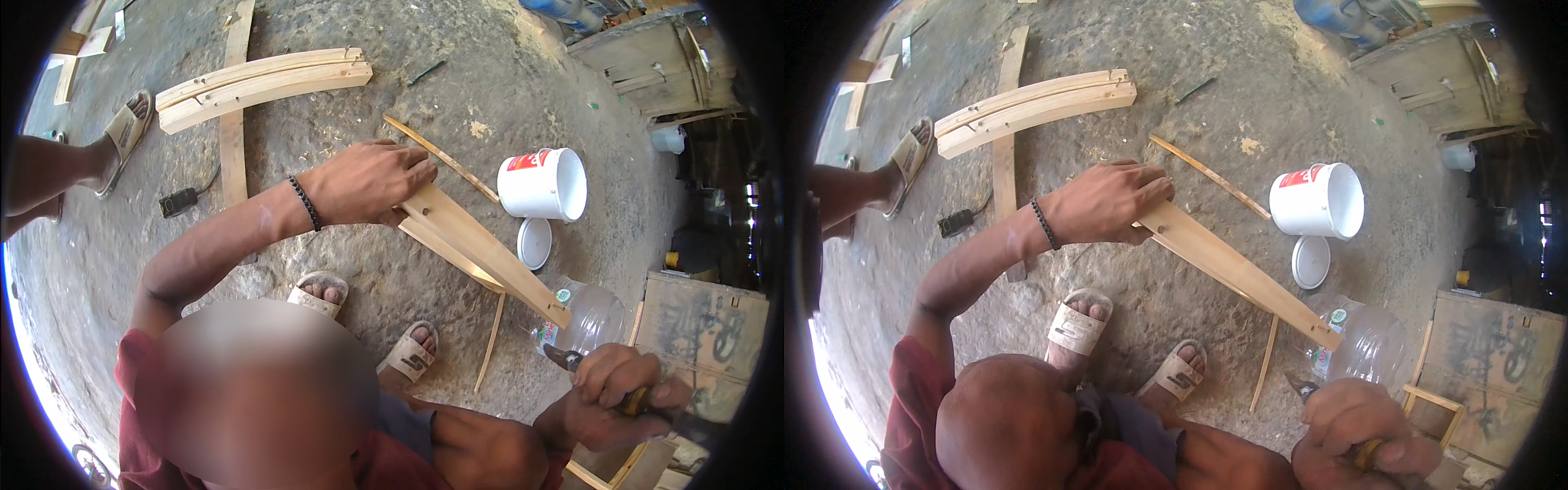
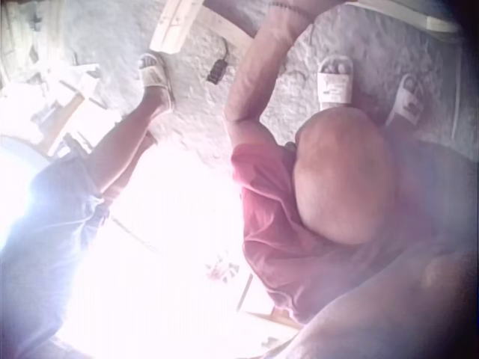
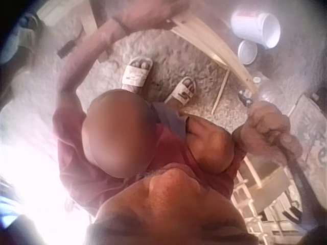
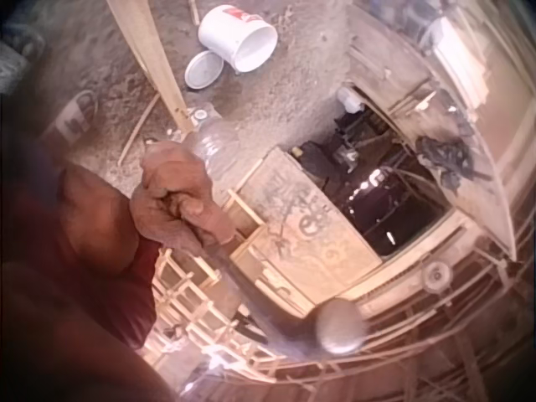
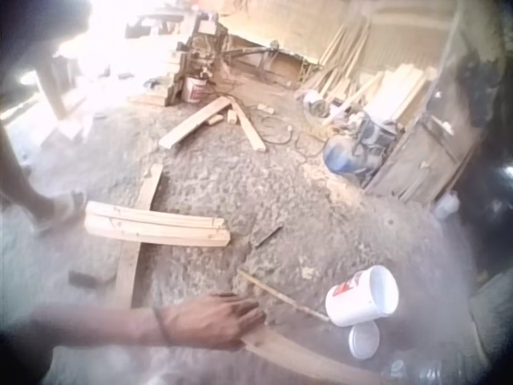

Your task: The person assembles wooden furniture components by hammering nails into a wooden slat and applying white adhesive using a stick.

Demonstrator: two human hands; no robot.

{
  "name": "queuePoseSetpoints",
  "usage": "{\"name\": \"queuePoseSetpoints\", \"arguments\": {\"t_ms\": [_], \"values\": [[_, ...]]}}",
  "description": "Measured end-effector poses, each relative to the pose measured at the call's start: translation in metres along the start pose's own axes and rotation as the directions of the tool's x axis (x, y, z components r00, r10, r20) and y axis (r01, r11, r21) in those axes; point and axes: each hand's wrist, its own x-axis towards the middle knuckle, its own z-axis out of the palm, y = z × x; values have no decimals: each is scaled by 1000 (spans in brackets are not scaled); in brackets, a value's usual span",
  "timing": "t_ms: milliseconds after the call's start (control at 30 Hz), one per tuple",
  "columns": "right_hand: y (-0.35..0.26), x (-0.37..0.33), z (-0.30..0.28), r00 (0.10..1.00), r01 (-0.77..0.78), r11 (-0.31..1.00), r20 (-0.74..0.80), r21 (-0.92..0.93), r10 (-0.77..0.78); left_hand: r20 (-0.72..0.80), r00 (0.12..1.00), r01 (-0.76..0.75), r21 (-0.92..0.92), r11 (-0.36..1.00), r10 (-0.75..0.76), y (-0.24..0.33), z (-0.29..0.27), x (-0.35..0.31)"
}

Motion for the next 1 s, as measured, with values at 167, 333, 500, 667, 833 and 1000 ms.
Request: {"name": "queuePoseSetpoints", "arguments": {"t_ms": [167,333,500,667,833,1000], "values": [[52,33,68,969,-65,783,147,-619,196,70,997,29,-81,996,-23,0,1,-2],[4,44,57,951,-309,912,-109,-271,290,47,999,7,-53,999,-5,-3,1,1],[11,14,-3,989,129,986,93,-109,-119,23,999,-32,-58,998,34,-3,-4,8],[42,54,68,934,-175,746,132,-642,333,118,993,16,-31,999,-12,-4,-1,16],[-1,49,63,998,1,939,-66,-344,-25,48,999,-13,14,1000,12,-3,0,8],[26,55,82,981,-176,894,6,-412,196,104,995,6,8,1000,-7,-1,-10,7]]}}
